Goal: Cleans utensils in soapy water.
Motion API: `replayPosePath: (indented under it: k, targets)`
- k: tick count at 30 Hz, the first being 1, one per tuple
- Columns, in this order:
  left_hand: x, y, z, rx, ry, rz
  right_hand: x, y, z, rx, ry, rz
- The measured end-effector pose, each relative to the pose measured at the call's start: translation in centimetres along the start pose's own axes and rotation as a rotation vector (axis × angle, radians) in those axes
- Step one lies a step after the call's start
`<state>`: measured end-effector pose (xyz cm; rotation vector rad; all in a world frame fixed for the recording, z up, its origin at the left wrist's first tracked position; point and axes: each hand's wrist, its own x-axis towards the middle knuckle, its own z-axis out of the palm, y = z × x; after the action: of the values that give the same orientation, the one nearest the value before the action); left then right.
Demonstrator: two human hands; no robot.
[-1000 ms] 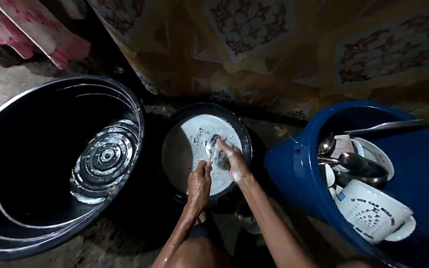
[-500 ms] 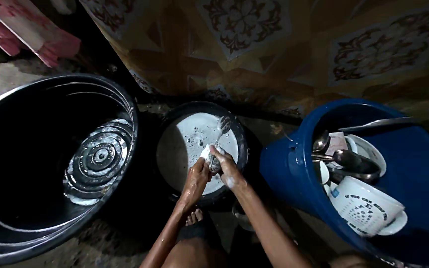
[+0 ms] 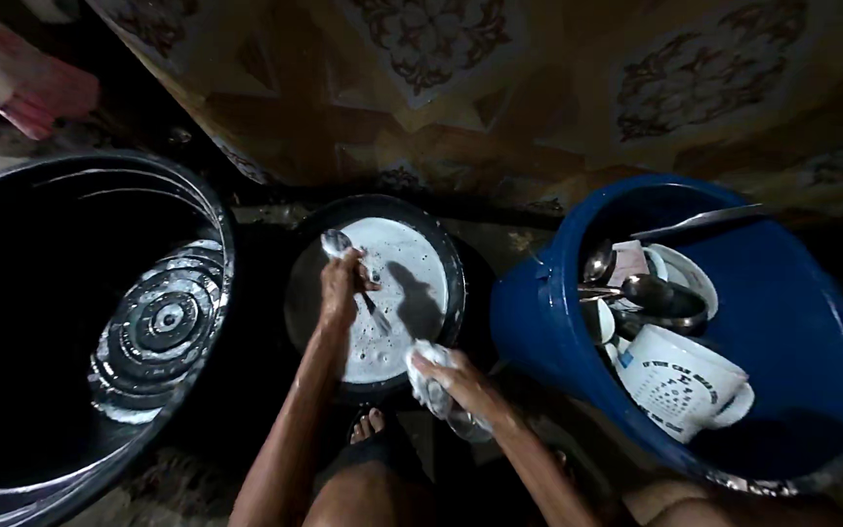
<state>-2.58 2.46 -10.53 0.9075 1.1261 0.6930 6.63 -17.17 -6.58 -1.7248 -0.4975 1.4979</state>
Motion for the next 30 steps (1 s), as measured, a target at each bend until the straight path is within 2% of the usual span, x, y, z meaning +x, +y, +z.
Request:
replayPosePath:
  k: [3,6,8,10,11,13,15,17,19,21,23,24,25,26,28,30]
  targets:
    - [2.1,-0.6,-1.7,0.138,0.033,-0.081,-2.6,3.6,-2.1,-0.304,0.171,0.079]
    - [1.4,-1.9,-1.8,0.139,0.048,-0.193,-2.8,5.9,-3.1,-0.757,0.153,0.163]
    - [1.1,-3.1,-2.5,0.065,0.075,-0.249,-2.4,5.7,-3.0,-0.834,0.221,0.034]
    - [0.6,-4.5,-3.7,-0.005,0.067,-0.308,-1.4,3.7,-2.1,-0.624,0.345,-0.187]
    - [0.5,-5.1,-4.2,-0.039,0.067,-0.334,0.0,2.4,-1.6,-0.414,0.361,-0.256]
    - [0.2,-5.8,-4.7,-0.132,0.094,-0.395,5.2,0.8,-1.0,-0.03,0.355,-0.356]
    - [-0.1,-6.4,-5.1,-0.241,0.099,-0.451,11.4,0.5,-0.9,0.039,0.403,-0.408]
    - [-0.7,-7.1,-5.5,-0.31,0.068,-0.497,15.9,0.5,-0.2,-0.007,0.452,-0.325]
    - [-1.2,-7.4,-5.3,-0.35,0.099,-0.532,18.2,1.3,1.9,0.153,0.465,-0.127]
    - [-1.3,-7.3,-4.5,-0.334,0.18,-0.532,18.7,1.7,4.3,0.632,0.314,0.032]
    - [-1.4,-7.8,-4.5,-0.256,0.165,-0.453,18.0,1.4,5.7,1.005,-0.016,0.005]
    - [-1.7,-7.7,-5.0,-0.213,0.099,-0.404,17.4,0.7,6.2,1.059,-0.156,-0.024]
    - [-1.7,-7.6,-5.4,-0.152,0.044,-0.377,16.6,-0.5,6.6,0.995,-0.206,-0.051]
    - [-0.9,-7.9,-5.2,-0.087,0.02,-0.359,15.7,-1.6,6.4,0.816,-0.204,-0.124]
    - [0.1,-7.2,-4.3,-0.023,-0.029,-0.358,14.1,-3.0,5.5,0.222,-0.007,-0.332]
    - [0.1,-5.8,-3.6,0.069,-0.106,-0.356,14.0,-2.4,4.4,-0.223,0.135,-0.41]
